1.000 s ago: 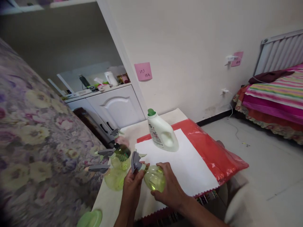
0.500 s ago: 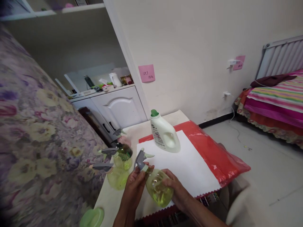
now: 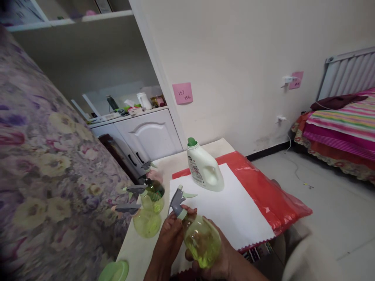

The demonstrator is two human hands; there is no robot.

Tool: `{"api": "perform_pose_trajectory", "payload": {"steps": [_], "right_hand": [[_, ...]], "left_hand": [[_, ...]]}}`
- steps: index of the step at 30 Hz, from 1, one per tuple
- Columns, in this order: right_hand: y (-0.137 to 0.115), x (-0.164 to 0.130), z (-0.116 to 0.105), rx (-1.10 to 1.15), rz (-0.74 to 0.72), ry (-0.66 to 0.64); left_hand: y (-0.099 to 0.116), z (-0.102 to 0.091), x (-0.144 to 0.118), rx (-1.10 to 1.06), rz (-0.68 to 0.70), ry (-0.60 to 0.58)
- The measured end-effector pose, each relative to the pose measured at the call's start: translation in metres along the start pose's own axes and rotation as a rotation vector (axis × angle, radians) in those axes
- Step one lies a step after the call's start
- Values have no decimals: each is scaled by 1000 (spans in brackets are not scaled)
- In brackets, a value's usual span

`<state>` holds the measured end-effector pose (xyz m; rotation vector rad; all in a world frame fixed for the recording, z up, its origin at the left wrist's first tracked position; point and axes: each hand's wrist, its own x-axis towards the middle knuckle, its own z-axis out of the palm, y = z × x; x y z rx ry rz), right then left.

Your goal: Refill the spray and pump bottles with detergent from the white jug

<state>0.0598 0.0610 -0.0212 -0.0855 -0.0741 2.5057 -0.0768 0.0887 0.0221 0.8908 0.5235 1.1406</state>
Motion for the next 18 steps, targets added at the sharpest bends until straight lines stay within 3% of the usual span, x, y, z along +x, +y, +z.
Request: {"api": "perform_pose_trajectory", "payload": {"steps": [4, 8, 12, 16, 18], "right_hand": [[2, 1, 9, -27, 32, -40], [3, 5, 5, -4, -180, 104], [1, 6, -3, -147, -274, 251], [3, 6, -7, -408, -609, 265], [5, 6, -10, -474, -691, 257]], "left_hand": [[-4, -1, 0, -9, 30, -1], [-6, -4, 3, 1, 79, 37], [-7, -11, 7, 65, 163, 174], [-9, -15, 9, 124, 231, 279], [-9, -15, 9, 126, 230, 291]]}}
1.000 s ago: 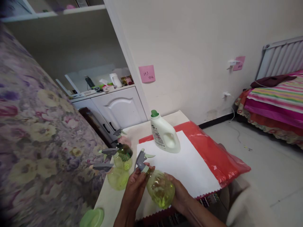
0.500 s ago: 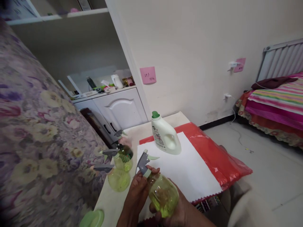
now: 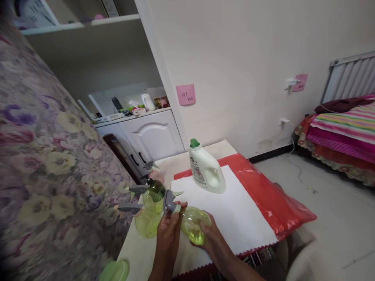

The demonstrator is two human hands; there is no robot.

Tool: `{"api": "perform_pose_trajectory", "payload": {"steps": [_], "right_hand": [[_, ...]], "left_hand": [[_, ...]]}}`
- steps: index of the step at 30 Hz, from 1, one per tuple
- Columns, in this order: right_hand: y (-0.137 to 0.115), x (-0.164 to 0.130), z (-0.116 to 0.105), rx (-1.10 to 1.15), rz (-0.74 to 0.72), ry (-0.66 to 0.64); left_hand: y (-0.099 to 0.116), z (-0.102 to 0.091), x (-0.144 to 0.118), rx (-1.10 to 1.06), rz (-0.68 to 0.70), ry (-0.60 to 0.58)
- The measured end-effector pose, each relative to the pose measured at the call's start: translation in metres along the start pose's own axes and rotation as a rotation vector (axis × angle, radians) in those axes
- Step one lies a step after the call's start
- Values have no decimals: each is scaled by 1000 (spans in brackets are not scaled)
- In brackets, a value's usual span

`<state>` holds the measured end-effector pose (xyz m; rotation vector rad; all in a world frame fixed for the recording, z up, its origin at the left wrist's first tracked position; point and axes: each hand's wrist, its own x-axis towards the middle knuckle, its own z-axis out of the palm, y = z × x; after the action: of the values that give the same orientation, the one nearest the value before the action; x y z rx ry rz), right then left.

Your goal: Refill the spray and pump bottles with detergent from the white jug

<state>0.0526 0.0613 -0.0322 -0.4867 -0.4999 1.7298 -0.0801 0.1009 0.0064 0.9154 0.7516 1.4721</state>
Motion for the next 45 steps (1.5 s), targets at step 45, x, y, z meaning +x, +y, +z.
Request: {"api": "perform_pose_trajectory", "payload": {"steps": [45], "right_hand": [[-9, 9, -31, 39, 552, 45]], "left_hand": [[3, 22, -13, 295, -100, -82]]}}
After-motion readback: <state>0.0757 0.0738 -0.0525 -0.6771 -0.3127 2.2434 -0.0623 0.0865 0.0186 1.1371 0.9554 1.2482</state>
